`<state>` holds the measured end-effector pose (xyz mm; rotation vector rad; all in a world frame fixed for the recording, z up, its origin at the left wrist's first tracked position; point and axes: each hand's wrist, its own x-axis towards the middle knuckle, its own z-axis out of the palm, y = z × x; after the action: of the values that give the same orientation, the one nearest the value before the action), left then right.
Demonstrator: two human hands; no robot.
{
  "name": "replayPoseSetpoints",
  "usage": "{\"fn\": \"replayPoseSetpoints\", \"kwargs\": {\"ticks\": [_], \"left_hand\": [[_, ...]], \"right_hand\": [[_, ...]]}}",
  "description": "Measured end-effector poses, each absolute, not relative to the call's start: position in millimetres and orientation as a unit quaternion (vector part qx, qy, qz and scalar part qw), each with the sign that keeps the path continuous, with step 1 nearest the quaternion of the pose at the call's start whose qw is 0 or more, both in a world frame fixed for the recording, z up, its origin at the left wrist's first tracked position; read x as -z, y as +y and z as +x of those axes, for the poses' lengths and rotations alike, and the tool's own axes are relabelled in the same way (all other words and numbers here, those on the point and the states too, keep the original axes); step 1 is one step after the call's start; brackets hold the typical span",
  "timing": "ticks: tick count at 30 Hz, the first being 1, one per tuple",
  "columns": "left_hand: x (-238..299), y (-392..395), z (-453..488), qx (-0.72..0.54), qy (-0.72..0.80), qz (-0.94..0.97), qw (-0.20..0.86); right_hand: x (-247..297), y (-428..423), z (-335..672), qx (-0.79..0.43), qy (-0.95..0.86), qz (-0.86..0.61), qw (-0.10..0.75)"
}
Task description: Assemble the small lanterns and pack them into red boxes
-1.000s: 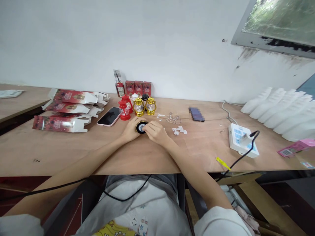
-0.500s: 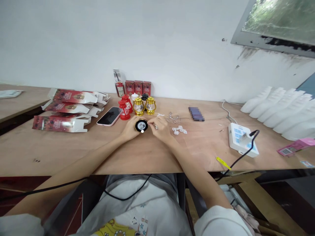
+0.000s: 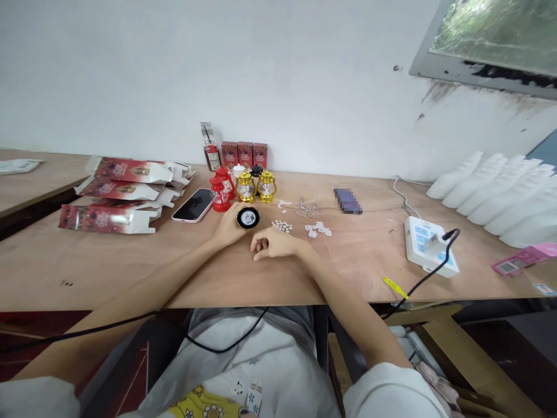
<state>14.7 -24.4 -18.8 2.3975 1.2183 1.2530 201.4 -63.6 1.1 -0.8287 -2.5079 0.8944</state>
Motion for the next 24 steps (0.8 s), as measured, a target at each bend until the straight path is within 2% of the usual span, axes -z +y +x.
{"fn": "replayPoseSetpoints", "kwargs": {"ticks": [5, 8, 11, 17, 20, 24], "left_hand": [[20, -24, 15, -0.412, 0.409, 0.810, 0.082], [20, -25, 15, -0.414, 0.406, 0.810, 0.082], [19, -25, 16, -0.419, 0.405, 0.808, 0.085], [16, -28, 16, -0.414, 0.398, 0.815, 0.077], [15, -32, 17, -0.396, 0.394, 0.825, 0.080], [13, -37, 19, -0.371, 0.401, 0.833, 0.088]], "right_hand": [[0, -58, 202, -0.288, -0.895, -0.311, 0.141], [1, -58, 201, -0.216, -0.910, -0.317, 0.156], [4, -60, 200, -0.125, -0.922, -0.296, 0.215], [3, -66, 199, 0.015, -0.842, -0.287, 0.456], [3, -65, 200, 0.056, -0.826, -0.283, 0.484], [6, -61, 200, 0.080, -0.837, -0.278, 0.465]]}}
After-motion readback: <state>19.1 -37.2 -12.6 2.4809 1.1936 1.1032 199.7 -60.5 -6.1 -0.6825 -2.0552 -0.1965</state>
